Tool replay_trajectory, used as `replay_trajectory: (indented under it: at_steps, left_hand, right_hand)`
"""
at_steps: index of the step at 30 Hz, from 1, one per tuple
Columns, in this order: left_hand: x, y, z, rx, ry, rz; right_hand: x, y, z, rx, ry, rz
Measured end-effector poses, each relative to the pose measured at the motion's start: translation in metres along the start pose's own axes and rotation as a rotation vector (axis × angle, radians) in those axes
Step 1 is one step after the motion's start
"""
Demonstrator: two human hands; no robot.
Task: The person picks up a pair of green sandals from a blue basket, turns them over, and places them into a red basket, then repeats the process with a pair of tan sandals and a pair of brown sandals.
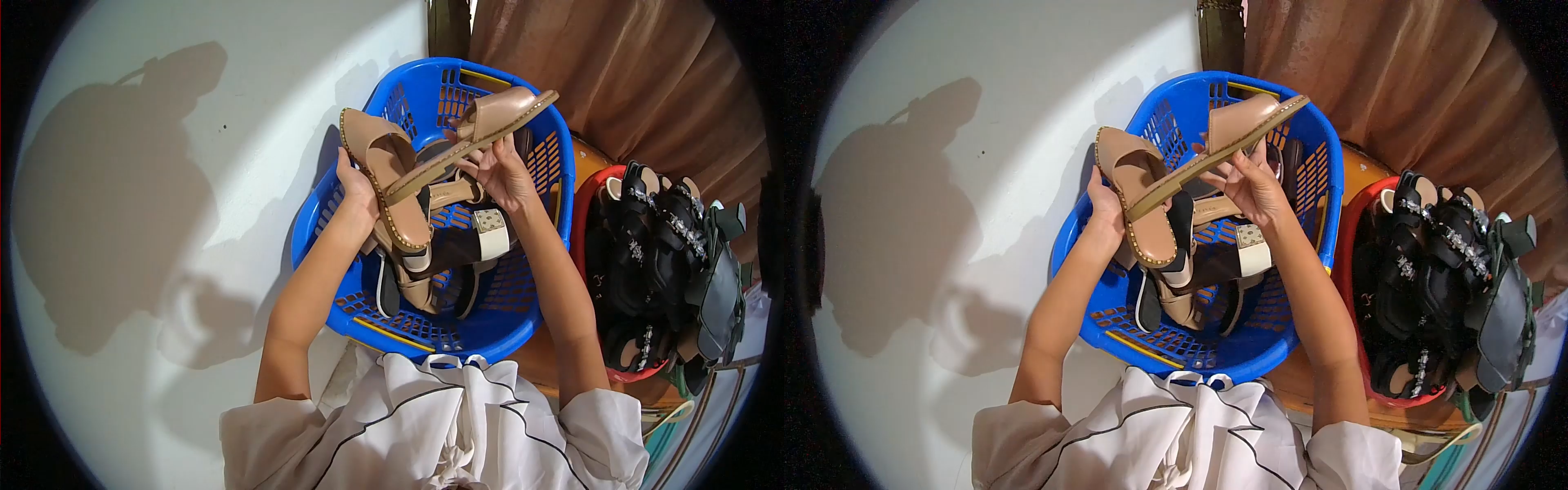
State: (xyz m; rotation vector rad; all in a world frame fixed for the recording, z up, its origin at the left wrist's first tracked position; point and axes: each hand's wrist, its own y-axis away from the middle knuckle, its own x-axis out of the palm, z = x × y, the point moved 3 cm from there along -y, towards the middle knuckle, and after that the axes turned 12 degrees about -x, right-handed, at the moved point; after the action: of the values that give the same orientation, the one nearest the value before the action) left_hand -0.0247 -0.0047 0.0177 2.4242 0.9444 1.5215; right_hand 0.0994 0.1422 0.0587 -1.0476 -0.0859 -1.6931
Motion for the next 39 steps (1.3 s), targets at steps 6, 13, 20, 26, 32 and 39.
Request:
replay_trajectory:
  at_steps: [6,13,20,26,32,39]
  left_hand:
    - [0.015,0.004,0.003,0.085,0.099,-0.097]
    - [0.016,0.002,0.001,-0.079,0.134,0.126]
    - [0.004,-0.005,0.001,-0.066,0.116,0.059]
    - [0.006,-0.010,-0.006,0.094,-0.052,0.024]
    - [0.004,-0.006,-0.010,0.129,-0.124,-0.036]
    - [0.004,-0.007,-0.012,0.331,-0.207,-0.050]
  right_hand:
    - [-0.019,0.001,-0.006,-0.005,0.087,-0.293]
    - [-0.033,-0.005,-0.004,0.013,0.034,-0.466]
    - [-0.034,-0.005,0.002,-0.002,0.272,-0.409]
    - [-0.034,-0.005,0.001,0.008,0.376,-0.456]
    - [-0.040,-0.003,0.000,0.071,0.276,-0.494]
    - [-0.042,-0.003,-0.001,0.057,0.482,-0.520]
